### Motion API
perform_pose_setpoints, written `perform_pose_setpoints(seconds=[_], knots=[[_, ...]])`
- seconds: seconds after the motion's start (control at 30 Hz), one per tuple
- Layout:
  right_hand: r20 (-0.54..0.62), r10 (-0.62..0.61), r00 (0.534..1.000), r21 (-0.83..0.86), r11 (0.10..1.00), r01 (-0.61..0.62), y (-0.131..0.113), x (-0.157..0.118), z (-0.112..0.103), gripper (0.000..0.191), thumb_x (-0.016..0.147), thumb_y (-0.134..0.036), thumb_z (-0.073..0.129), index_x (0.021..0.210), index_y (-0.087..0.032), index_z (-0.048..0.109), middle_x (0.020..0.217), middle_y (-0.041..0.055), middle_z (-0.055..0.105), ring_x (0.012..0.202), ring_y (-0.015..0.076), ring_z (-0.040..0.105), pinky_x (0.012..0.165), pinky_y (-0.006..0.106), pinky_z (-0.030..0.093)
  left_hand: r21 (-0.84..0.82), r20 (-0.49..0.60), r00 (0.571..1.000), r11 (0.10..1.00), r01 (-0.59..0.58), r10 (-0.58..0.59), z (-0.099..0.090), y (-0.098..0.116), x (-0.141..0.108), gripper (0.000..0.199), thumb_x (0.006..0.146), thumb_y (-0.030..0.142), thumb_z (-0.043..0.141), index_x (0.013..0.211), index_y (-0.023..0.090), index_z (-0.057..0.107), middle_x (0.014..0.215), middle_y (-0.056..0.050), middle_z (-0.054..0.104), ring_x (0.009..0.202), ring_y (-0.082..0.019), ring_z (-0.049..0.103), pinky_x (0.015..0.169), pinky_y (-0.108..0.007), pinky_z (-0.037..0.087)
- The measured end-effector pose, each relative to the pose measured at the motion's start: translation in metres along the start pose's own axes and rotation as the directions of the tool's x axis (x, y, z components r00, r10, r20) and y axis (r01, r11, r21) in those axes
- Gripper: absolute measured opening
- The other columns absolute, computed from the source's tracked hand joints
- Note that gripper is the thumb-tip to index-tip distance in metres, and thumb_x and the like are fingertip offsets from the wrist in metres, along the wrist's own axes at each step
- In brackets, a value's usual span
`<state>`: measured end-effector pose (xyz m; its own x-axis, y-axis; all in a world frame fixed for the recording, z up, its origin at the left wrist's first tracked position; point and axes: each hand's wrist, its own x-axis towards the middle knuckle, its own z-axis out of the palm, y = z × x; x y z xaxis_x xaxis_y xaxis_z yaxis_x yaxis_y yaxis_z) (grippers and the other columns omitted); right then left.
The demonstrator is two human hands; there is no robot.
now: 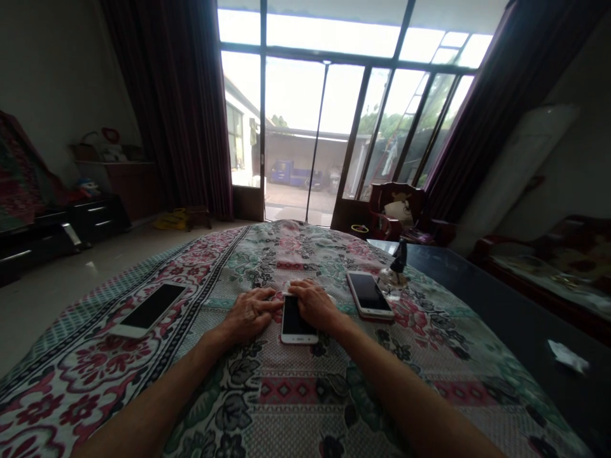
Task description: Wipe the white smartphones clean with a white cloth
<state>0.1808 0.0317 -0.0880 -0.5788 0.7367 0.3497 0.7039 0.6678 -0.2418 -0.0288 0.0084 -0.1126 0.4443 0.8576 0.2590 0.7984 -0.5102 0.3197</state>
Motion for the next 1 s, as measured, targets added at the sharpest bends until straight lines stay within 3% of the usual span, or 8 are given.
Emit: perform_pose_setpoints(seconds=[0.27, 0.37, 0.67, 1.0], knots=[[0.01, -0.057, 0.998, 0.055, 0.997, 0.057, -0.041, -0.068, -0.021, 0.034, 0.087, -0.021, 0.049, 0.118, -0.016, 0.059, 0.135, 0.0101, 0.054, 0.127, 0.0229, 0.045, 0.111, 0.042, 0.032, -0.001, 0.017, 1.0, 1.0, 0.026, -0.026, -0.002, 0.003, -0.001, 0.043, 0.085, 0.02, 0.048, 0.122, 0.037, 0.064, 0.141, 0.0, 0.051, 0.132, -0.025, 0.041, 0.111, -0.045, 0.028], [-0.01, -0.075, 0.997, 0.104, 0.992, 0.075, -0.052, -0.083, -0.021, 0.034, 0.085, -0.02, 0.051, 0.118, -0.019, 0.06, 0.134, 0.0078, 0.056, 0.127, 0.0217, 0.046, 0.112, 0.041, 0.032, -0.015, 0.005, 1.0, 1.0, 0.027, -0.027, -0.003, 0.005, -0.002, 0.042, 0.085, 0.02, 0.049, 0.12, 0.036, 0.065, 0.14, 0.0, 0.052, 0.131, -0.025, 0.042, 0.111, -0.043, 0.029], [-0.131, -0.097, 0.987, 0.151, 0.982, 0.117, -0.045, -0.09, -0.005, 0.038, 0.081, -0.009, 0.047, 0.111, -0.023, 0.065, 0.126, 0.0043, 0.062, 0.12, 0.0214, 0.053, 0.108, 0.043, 0.038, -0.01, 0.005, 1.0, 1.0, 0.029, -0.029, -0.005, 0.007, -0.003, 0.041, 0.085, 0.02, 0.05, 0.119, 0.035, 0.066, 0.139, -0.002, 0.053, 0.131, -0.027, 0.043, 0.11, -0.046, 0.029], [0.004, -0.15, 0.989, 0.112, 0.983, 0.148, -0.054, -0.091, -0.009, 0.046, 0.079, -0.01, 0.047, 0.122, -0.021, 0.059, 0.137, 0.0048, 0.054, 0.126, 0.0248, 0.044, 0.11, 0.044, 0.033, -0.002, -0.002, 1.0, 1.0, 0.006, -0.006, -0.005, 0.008, -0.004, 0.04, 0.086, 0.02, 0.05, 0.121, 0.033, 0.065, 0.138, -0.003, 0.053, 0.129, -0.027, 0.045, 0.111, -0.046, 0.03]])
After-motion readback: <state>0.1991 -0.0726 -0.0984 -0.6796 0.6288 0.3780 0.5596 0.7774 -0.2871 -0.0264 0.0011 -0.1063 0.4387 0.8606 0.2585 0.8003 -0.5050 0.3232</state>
